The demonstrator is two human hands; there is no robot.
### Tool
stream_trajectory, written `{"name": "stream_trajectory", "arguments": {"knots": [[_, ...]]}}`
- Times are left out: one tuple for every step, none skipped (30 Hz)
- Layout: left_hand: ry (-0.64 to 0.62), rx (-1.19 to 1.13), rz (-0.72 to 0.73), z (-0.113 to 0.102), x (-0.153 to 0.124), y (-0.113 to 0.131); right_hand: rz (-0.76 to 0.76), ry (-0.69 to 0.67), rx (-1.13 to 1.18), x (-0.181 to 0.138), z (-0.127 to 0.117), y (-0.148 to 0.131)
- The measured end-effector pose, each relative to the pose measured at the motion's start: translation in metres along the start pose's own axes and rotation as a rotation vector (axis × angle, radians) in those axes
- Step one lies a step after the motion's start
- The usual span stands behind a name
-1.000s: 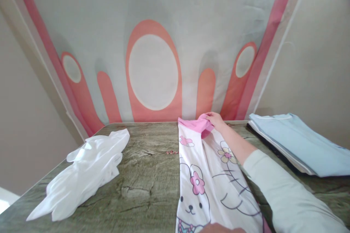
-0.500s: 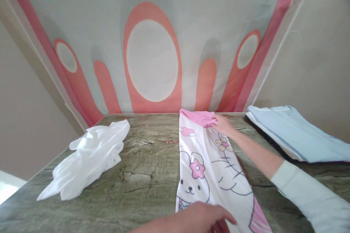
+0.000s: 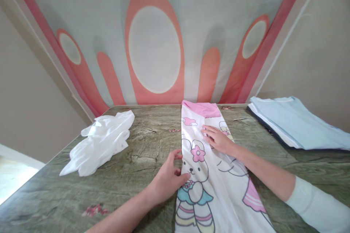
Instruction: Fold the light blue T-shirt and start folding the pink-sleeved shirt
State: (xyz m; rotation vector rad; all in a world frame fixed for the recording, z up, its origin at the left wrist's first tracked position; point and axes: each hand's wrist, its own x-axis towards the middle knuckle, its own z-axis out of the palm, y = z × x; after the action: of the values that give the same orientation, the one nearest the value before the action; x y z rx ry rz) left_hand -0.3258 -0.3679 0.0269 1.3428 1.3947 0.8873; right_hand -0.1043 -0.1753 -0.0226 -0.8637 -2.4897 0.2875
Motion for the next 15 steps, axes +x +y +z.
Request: {"name": "stream_trajectory", "arguments": {"knots": [[-0.018,-0.035,-0.029,0.001,-0.001,0.000,0.011,0.017,0.005,-0.001,0.001,0.000],[-0.043,-0.059,-0.047,0.001,-0.002,0.000,0.024,0.030,0.007,-0.003,0.002,0.000],[-0.073,-0.075,-0.056,0.000,-0.003,0.000,0.036,0.040,0.007,-0.003,0.002,0.000],[-0.107,-0.087,-0.057,-0.001,-0.003,0.000,0.045,0.044,0.005,-0.004,0.002,0.000],[-0.138,-0.096,-0.056,-0.002,-0.004,0.000,0.052,0.043,0.000,-0.004,0.002,0.000],[-0.166,-0.104,-0.060,-0.005,-0.005,0.001,0.055,0.037,-0.005,-0.005,0.002,0.000],[-0.194,-0.111,-0.073,-0.007,-0.007,0.002,0.057,0.030,-0.009,-0.005,0.002,0.000],[-0.222,-0.113,-0.100,-0.010,-0.010,0.004,0.058,0.023,-0.014,-0.005,0.002,0.001],[-0.253,-0.112,-0.135,-0.012,-0.013,0.007,0.056,0.017,-0.020,-0.005,0.002,0.001],[-0.282,-0.102,-0.173,-0.014,-0.018,0.009,0.054,0.010,-0.026,-0.004,0.001,0.001],[-0.305,-0.081,-0.206,-0.015,-0.023,0.012,0.051,0.004,-0.033,-0.004,0.001,0.000],[-0.319,-0.050,-0.230,-0.016,-0.029,0.015,0.048,-0.003,-0.042,-0.004,0.000,0.000],[-0.322,-0.013,-0.243,-0.015,-0.035,0.017,0.045,-0.011,-0.053,-0.004,-0.001,-0.001],[-0.318,0.026,-0.248,-0.014,-0.041,0.019,0.044,-0.019,-0.068,-0.005,-0.002,-0.001],[-0.308,0.072,-0.244,-0.013,-0.047,0.021,0.046,-0.028,-0.087,-0.005,-0.003,-0.002]]}}
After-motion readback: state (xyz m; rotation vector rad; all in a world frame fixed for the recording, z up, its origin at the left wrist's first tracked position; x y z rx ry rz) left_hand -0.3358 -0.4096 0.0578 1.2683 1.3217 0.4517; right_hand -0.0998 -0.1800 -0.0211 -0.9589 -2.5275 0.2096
